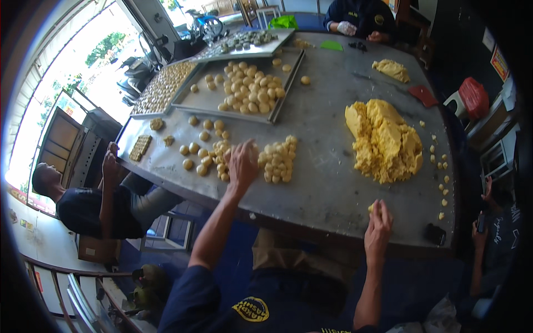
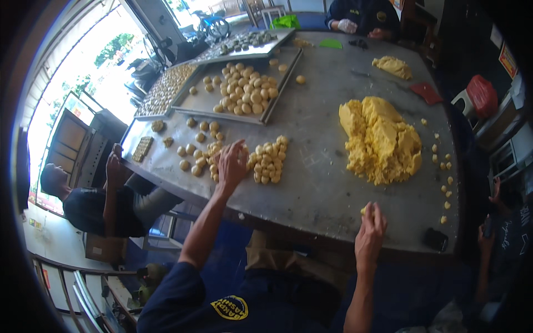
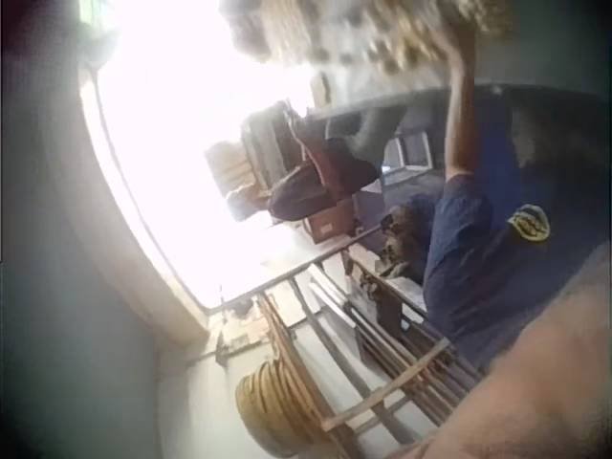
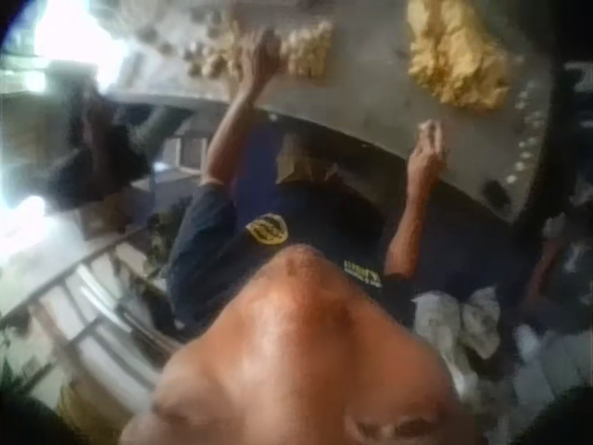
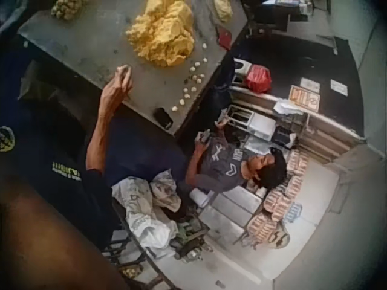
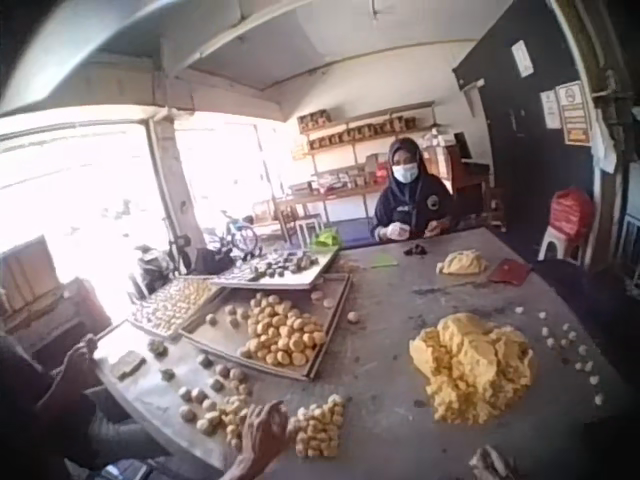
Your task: The person rolls and shapes small balls of yellow dough by hand on a metal table, placing them into a tray.
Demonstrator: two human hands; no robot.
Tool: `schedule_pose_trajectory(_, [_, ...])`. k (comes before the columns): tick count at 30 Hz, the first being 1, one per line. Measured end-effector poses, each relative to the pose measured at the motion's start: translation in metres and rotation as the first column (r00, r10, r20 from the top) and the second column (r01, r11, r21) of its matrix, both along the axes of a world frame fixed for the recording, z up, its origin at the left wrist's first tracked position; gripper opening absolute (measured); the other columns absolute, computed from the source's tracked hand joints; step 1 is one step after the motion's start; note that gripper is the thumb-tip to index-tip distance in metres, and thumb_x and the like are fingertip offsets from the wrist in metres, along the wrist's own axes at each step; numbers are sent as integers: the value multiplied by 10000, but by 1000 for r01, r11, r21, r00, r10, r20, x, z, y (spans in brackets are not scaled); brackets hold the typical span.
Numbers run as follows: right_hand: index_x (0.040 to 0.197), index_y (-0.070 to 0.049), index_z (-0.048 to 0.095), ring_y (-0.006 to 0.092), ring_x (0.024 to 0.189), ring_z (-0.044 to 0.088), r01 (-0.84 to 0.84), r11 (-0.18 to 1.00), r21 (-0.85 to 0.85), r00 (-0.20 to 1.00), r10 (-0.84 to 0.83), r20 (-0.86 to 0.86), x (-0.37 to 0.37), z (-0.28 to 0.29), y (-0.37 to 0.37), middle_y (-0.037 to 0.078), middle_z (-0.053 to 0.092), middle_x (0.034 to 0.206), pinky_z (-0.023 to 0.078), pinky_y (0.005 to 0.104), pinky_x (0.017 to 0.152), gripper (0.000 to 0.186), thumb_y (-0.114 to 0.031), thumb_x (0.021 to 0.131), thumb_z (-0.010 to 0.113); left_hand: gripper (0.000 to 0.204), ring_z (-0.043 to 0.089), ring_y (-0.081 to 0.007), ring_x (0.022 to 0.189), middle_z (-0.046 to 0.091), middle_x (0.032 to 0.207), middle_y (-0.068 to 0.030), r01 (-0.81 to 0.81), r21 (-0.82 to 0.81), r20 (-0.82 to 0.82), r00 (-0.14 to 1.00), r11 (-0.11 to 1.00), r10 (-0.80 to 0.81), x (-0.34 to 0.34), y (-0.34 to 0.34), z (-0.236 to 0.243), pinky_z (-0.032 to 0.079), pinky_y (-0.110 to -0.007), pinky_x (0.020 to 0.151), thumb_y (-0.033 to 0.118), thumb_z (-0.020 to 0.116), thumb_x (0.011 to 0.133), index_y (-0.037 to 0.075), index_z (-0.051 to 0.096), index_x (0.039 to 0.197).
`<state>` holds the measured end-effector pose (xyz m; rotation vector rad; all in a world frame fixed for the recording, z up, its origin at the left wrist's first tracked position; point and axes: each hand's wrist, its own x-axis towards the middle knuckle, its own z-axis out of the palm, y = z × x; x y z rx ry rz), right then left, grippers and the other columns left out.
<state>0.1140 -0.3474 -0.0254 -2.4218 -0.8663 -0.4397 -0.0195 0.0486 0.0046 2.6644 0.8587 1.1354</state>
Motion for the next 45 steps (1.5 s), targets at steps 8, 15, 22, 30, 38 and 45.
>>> schedule_pose_trajectory(8, [1187,16,703,323,970,598,19,998,52,992,-12,-125,39,8,7,135,669,1112,513,415,852,314,22,875,676,246,687,-285,951,735,958,-97,571,-57,-171,803,819,-571,2,-133,-18,531,-404,858,218,710,880,0,714,994])
schedule_pose_trajectory(15, [1134,19,729,329,984,589,-87,985,-151,978,56,-203,46,20,16,144,634,1030,505,405,872,289,46,852,673,399,539,-293,996,573,1003,-160,485,176,-277,859,856,-430,76,-123,-13,402,-434,909,404,661,907,11,626,963])
schedule_pose_trajectory(22, [1364,41,554,393,1191,530,52,981,-187,974,-91,-208,53,18,-6,246,505,1366,462,463,1005,427,37,937,570,412,456,-318,1051,469,1057,-164,573,-64,-311,766,817,-562,98,-117,-30,320,-499,937,378,607,877,11,542,1052])
schedule_pose_trajectory(30, [1354,61,559,380,1299,508,-26,991,-130,981,0,-195,22,7,-10,217,503,1447,461,435,1062,469,137,896,492,352,459,-298,1048,481,1059,-142,583,-17,-255,783,812,-568,100,-112,-31,323,-492,928,330,617,873,30,565,1049])
schedule_pose_trajectory(38, [1315,72,585,374,1242,528,27,987,-161,938,-81,-337,21,35,-18,205,541,1331,460,452,1029,364,41,955,547,225,482,-266,1088,521,1085,-119,392,131,-291,893,911,-342,73,-143,-41,324,-482,936,247,634,891,61,616,1016])
schedule_pose_trajectory(45, [1405,88,452,374,1238,489,-62,904,-423,992,8,-130,24,23,-29,211,463,1337,447,426,1034,567,121,853,580,229,485,-298,1130,532,1142,-135,306,-78,-439,844,949,-308,17,-163,-25,318,-493,974,191,579,927,57,574,1113])
